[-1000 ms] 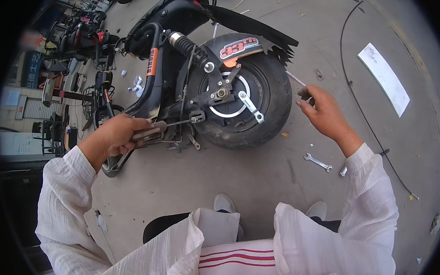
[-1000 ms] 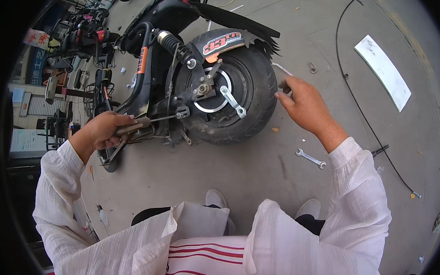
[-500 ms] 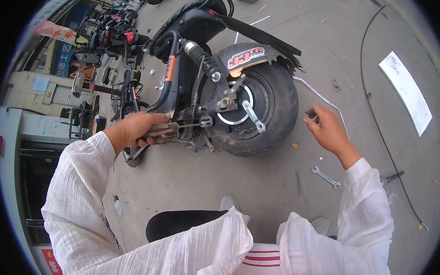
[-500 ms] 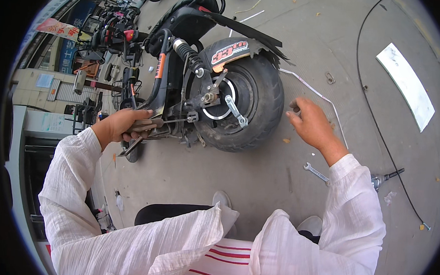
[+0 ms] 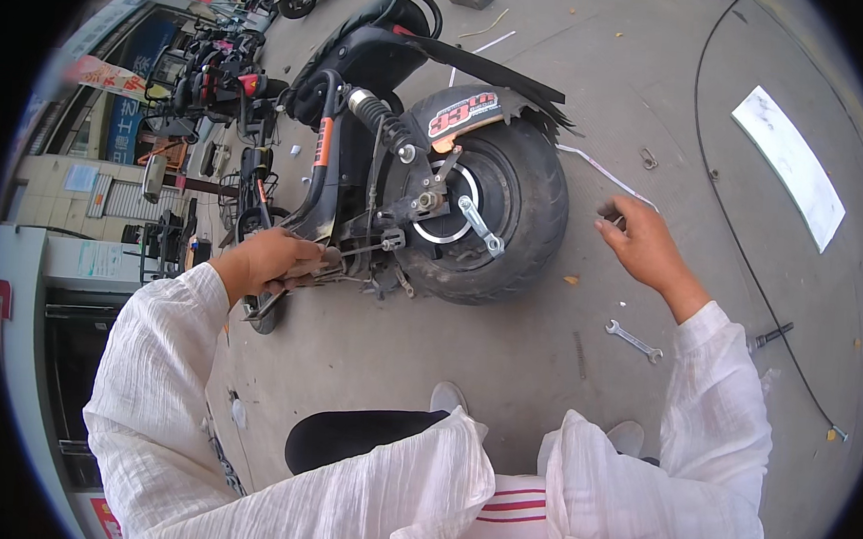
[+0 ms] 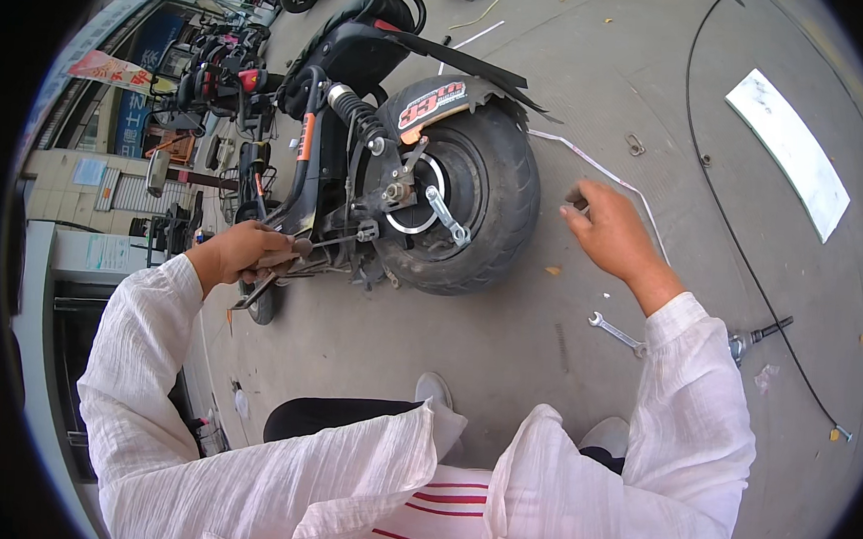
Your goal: The person repairs the rear wheel assembly of a scooter, using a wrench and an impact driver to tighten bolts and secure the brake components. The person adjusts the wheel and brake parts, then uses tools to fasten them in place.
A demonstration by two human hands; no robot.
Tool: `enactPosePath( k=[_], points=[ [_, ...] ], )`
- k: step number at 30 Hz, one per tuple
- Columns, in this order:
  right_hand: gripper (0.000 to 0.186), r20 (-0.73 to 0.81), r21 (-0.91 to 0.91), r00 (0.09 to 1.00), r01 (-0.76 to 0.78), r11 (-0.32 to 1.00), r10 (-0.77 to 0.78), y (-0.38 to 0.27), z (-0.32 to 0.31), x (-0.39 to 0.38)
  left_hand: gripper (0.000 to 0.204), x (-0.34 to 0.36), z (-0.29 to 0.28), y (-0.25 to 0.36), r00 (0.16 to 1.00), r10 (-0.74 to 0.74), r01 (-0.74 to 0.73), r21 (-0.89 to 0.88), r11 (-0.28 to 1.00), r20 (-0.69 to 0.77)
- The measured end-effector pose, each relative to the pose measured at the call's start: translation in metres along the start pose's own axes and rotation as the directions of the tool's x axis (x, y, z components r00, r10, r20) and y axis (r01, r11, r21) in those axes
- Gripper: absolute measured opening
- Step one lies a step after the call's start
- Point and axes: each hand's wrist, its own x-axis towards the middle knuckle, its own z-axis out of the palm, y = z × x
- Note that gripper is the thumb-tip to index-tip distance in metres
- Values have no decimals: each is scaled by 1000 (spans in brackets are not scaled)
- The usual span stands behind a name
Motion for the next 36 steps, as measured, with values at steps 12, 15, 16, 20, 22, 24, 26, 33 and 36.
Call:
enactPosePath(
  k=[12, 15, 16, 20, 22, 24, 26, 33, 36],
  points=[
    [21, -37, 39, 999, -4, 999, 6, -4, -7, 1, 30, -3, 6, 10, 840, 512, -369, 505, 781, -178],
    [21, -24, 31, 999, -33, 999, 33, 2, -9, -2, 27, -6, -7, 26, 976, -186, 199, -117, 973, 110],
    [20, -14, 40, 998, -59, 998, 59, 4, -10, -3, 28, -6, -9, 29, 944, -282, 290, -22, 957, 170],
    [20, -27, 6, 999, -46, 999, 46, 8, -11, -4, 27, 5, 5, 7, 913, 407, -263, 761, 593, -1],
    [20, -5, 4, 997, -72, 997, 72, 5, -11, -3, 31, 6, 12, -2, 830, 555, -285, 898, 335, 56],
    [20, -7, 22, 997, -74, 997, 74, 3, -11, -1, 40, 6, 9, -3, 812, 574, -282, 930, 234, 102],
    [20, -10, 47, 998, -63, 997, 64, 3, -10, 0, 38, -1, 5, -4, 811, 583, -332, 788, 519, -42],
    [21, -27, 18, 994, -107, 994, 108, 18, -14, -6, 31, 11, -6, 24, 996, 89, -83, 409, 909, 4],
    [21, -15, 30, 995, -94, 995, 95, 15, -13, -2, 31, 8, 1, 21, 796, 579, -319, 935, 156, 175]
  ],
)
